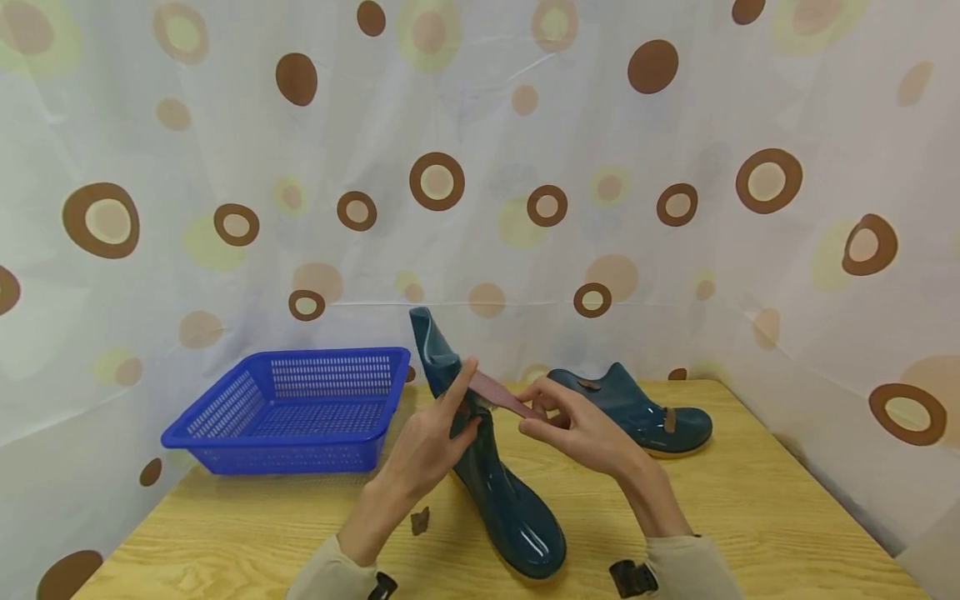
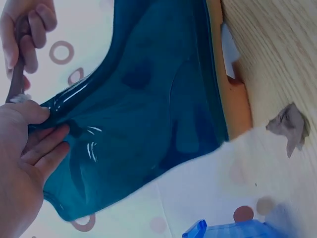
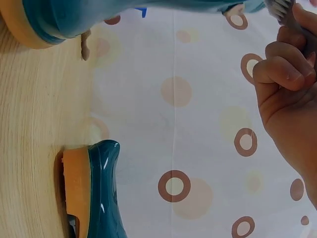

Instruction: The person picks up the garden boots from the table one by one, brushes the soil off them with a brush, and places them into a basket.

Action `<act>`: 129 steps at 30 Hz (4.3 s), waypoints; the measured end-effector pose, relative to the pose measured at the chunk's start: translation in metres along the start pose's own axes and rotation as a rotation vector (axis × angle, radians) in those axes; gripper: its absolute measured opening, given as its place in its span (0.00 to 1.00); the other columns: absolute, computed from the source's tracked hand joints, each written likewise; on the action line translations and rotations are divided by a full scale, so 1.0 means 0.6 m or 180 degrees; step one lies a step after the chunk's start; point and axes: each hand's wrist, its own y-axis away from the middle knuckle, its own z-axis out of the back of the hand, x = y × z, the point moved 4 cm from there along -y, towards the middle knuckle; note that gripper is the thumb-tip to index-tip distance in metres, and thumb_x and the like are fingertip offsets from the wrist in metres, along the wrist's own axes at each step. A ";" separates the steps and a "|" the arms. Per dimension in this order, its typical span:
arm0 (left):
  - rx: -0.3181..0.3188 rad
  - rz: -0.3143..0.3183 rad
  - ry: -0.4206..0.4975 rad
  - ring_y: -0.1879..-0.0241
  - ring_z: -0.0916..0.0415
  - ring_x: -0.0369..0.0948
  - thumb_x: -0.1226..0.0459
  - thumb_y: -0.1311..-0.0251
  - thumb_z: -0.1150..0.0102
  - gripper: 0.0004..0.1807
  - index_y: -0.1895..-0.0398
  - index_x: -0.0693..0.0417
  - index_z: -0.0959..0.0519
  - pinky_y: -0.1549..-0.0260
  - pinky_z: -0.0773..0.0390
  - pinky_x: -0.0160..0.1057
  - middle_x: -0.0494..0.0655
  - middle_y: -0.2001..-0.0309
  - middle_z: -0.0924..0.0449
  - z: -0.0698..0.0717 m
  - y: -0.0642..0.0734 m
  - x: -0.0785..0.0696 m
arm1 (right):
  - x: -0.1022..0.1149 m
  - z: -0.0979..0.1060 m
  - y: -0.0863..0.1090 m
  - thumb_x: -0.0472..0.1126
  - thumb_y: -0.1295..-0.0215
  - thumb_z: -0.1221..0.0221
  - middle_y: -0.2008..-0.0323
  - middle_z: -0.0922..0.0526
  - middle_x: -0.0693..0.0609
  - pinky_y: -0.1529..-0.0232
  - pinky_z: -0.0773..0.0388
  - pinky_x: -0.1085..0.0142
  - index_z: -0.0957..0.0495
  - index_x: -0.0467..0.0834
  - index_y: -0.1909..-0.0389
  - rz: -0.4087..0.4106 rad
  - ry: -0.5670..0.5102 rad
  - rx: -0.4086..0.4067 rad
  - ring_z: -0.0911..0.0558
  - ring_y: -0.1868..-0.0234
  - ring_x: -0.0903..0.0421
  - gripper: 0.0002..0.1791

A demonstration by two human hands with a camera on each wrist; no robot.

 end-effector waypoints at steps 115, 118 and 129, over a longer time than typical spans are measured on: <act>-0.0109 0.1439 0.1687 0.62 0.17 0.44 0.71 0.34 0.41 0.42 0.22 0.34 0.45 0.52 0.15 0.45 0.57 0.54 0.21 -0.028 0.007 0.104 | -0.001 0.057 0.033 0.40 0.29 0.41 0.53 0.17 0.49 0.64 0.19 0.69 0.21 0.50 0.41 -0.0118 0.0726 -0.0566 0.18 0.62 0.62 0.17; -0.0111 0.1455 0.1662 0.64 0.19 0.42 0.70 0.34 0.41 0.41 0.22 0.34 0.45 0.52 0.15 0.45 0.55 0.57 0.22 -0.028 0.008 0.105 | 0.000 0.060 0.033 0.40 0.29 0.42 0.52 0.17 0.48 0.65 0.20 0.70 0.22 0.50 0.40 -0.0142 0.0775 -0.0653 0.19 0.63 0.61 0.18; -0.0101 0.1459 0.1631 0.67 0.22 0.40 0.70 0.34 0.41 0.42 0.22 0.36 0.46 0.54 0.15 0.43 0.54 0.58 0.22 -0.030 0.010 0.105 | 0.003 0.067 0.034 0.36 0.31 0.40 0.65 0.18 0.53 0.76 0.29 0.70 0.22 0.50 0.40 0.0003 0.0925 -0.1052 0.27 0.76 0.62 0.19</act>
